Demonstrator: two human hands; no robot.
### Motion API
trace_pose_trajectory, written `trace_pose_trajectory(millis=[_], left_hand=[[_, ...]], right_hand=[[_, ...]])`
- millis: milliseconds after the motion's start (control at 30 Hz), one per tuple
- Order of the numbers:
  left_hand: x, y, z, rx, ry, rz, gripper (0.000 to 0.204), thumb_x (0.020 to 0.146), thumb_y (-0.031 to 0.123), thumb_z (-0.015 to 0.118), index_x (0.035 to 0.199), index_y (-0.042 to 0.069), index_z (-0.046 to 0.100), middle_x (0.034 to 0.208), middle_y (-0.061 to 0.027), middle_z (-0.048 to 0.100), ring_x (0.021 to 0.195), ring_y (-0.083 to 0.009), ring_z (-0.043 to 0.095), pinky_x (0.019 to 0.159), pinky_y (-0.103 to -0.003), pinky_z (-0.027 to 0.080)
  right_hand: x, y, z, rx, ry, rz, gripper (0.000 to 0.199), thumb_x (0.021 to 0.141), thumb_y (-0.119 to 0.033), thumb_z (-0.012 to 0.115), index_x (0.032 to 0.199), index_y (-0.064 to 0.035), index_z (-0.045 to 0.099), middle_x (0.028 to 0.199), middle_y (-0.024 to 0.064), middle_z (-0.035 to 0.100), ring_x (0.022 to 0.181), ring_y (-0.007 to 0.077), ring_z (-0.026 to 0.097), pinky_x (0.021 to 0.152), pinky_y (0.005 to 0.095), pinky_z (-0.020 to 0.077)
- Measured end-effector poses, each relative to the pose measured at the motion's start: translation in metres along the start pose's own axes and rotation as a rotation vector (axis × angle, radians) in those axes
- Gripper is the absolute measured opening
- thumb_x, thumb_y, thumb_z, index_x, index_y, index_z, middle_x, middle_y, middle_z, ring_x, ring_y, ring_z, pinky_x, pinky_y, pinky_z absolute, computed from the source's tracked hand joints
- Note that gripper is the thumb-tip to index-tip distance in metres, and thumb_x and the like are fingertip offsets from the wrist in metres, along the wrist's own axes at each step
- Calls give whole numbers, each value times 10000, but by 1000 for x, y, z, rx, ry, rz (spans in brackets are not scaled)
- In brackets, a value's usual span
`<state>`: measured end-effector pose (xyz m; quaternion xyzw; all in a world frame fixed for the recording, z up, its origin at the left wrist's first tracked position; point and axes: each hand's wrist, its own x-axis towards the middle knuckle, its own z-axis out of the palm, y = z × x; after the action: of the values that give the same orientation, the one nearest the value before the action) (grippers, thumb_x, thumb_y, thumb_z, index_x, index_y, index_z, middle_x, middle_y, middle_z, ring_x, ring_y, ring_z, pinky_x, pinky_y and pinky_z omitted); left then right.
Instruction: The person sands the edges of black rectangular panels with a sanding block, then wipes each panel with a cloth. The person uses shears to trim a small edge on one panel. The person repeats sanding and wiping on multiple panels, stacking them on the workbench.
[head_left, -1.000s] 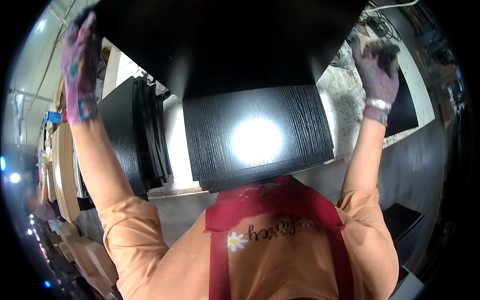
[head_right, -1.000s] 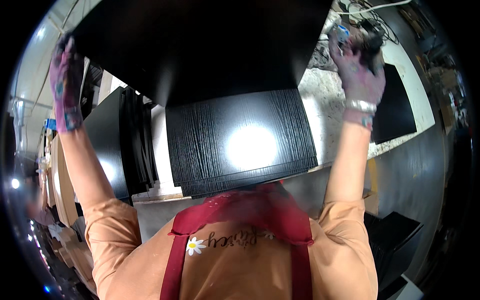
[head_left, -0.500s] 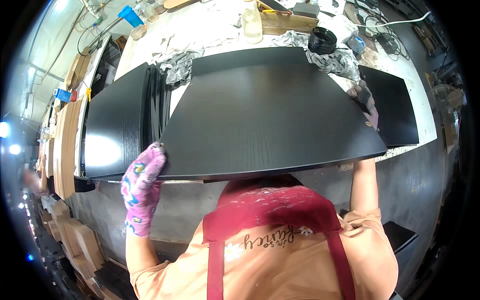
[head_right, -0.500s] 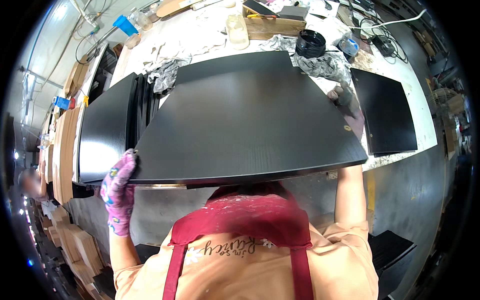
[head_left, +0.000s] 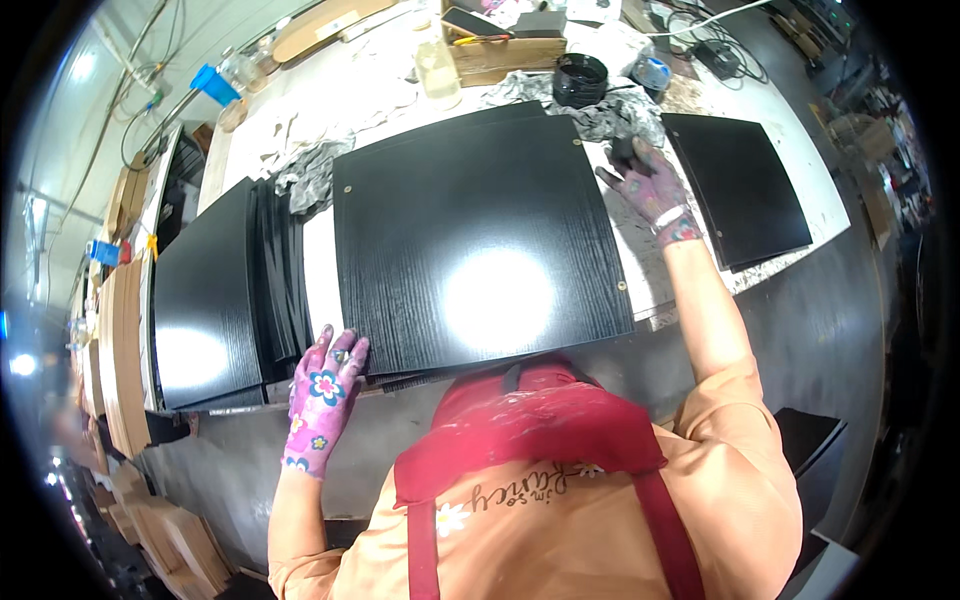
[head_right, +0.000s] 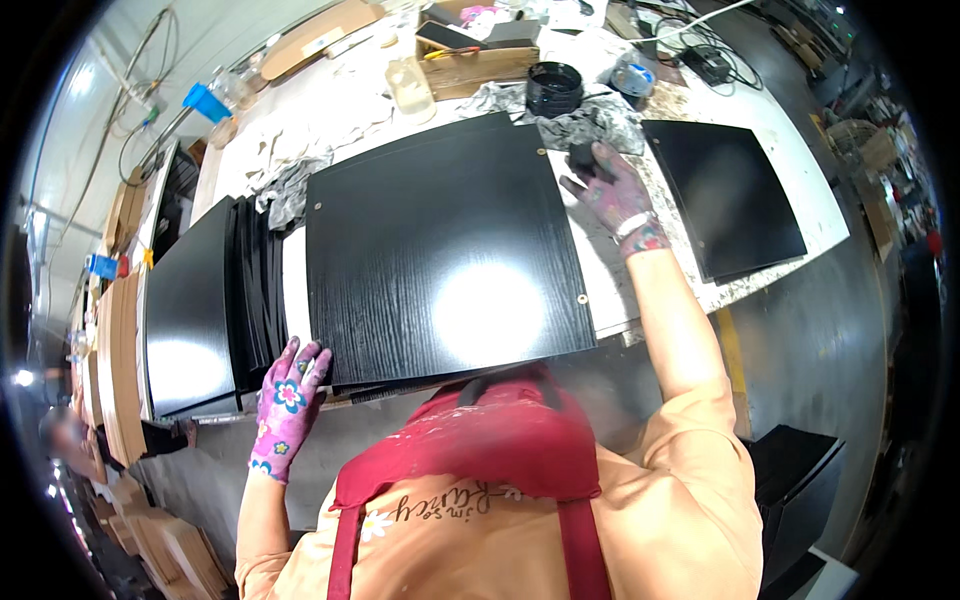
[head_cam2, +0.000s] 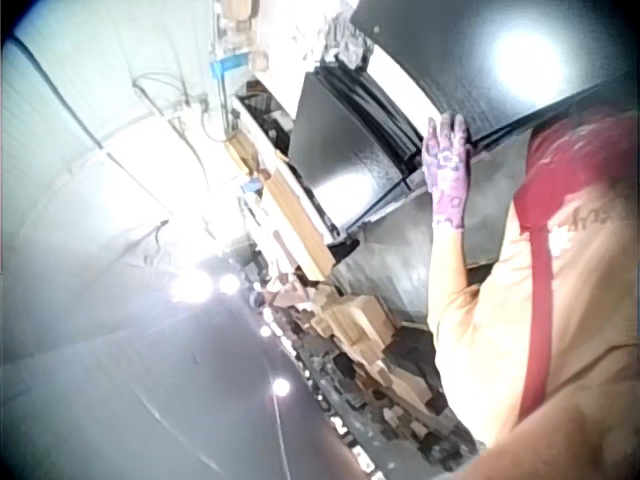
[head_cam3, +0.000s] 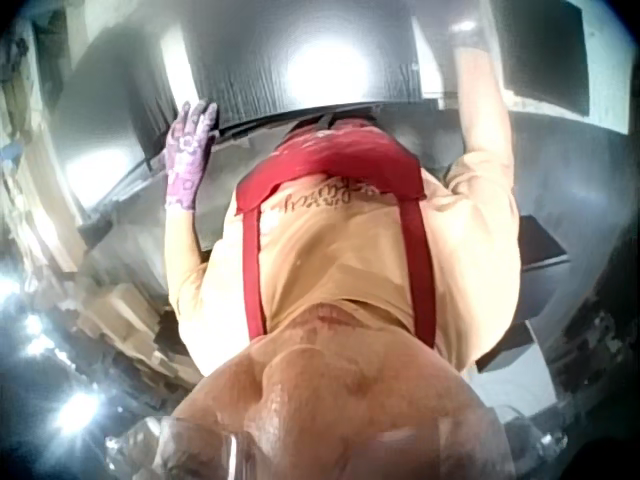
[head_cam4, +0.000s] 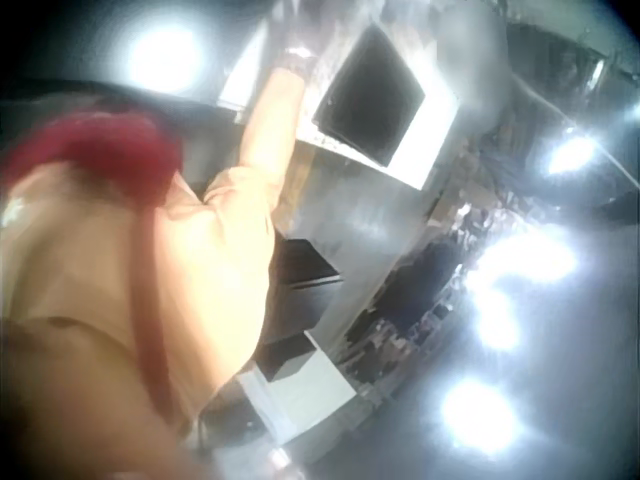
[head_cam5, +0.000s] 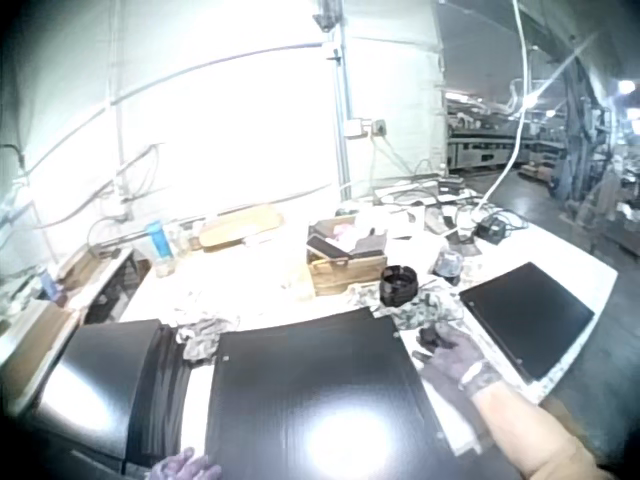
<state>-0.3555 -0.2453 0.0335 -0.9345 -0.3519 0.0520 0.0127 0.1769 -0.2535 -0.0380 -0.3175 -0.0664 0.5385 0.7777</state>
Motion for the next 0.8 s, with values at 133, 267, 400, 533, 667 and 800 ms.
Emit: trace_pose_trajectory(millis=[133, 267, 400, 533, 667, 800], left_hand=[[23, 5, -29, -34, 41, 51, 641, 749, 131, 753, 1345, 142, 516, 1425, -96, 460, 1371, -326, 374, 1099, -447, 339], [100, 18, -39, -297, 265, 168, 553, 830, 171, 709, 1347, 123, 518, 1423, -102, 461, 1373, -319, 374, 1102, -447, 333], [199, 17, -4, -332, 303, 121, 498, 908, 278, 621, 1369, 132, 502, 1444, -116, 439, 1400, -308, 332, 1140, -458, 269], [228, 7, 46, -237, 364, 112, 550, 911, 378, 579, 1396, 143, 470, 1456, -122, 428, 1393, -322, 335, 1155, -480, 221], [228, 7, 50, -291, 406, 114, 553, 898, 382, 589, 1388, 149, 481, 1449, -116, 435, 1388, -319, 342, 1145, -478, 231], [228, 4, 50, -303, 417, 102, 552, 894, 391, 583, 1382, 152, 487, 1433, -113, 446, 1376, -317, 353, 1134, -486, 242]], right_hand=[[12, -7, 25, -17, 33, -56, 204, 889, -127, 659, 1080, -78, 603, 1111, 107, 604, 1076, 291, 553, 966, 540, 470], [27, 5, 64, -178, -249, 70, 243, 901, -159, 661, 1121, -70, 607, 1072, 93, 639, 988, 263, 612, 869, 465, 545], [53, 41, 117, -426, -369, 210, 230, 918, -184, 648, 1127, -91, 616, 1019, 72, 663, 868, 197, 648, 731, 388, 575], [80, 83, 178, -811, -468, 61, 268, 903, -130, 642, 1152, -35, 614, 987, 52, 655, 855, 116, 604, 742, 282, 497], [136, 143, 211, -1125, -642, -117, 322, 893, -164, 634, 1154, 23, 616, 972, 81, 676, 897, 141, 623, 809, 270, 481], [163, 207, 248, -1659, -627, -296, 337, 871, -265, 641, 1177, -123, 643, 1012, 99, 700, 909, 212, 662, 844, 334, 496]])
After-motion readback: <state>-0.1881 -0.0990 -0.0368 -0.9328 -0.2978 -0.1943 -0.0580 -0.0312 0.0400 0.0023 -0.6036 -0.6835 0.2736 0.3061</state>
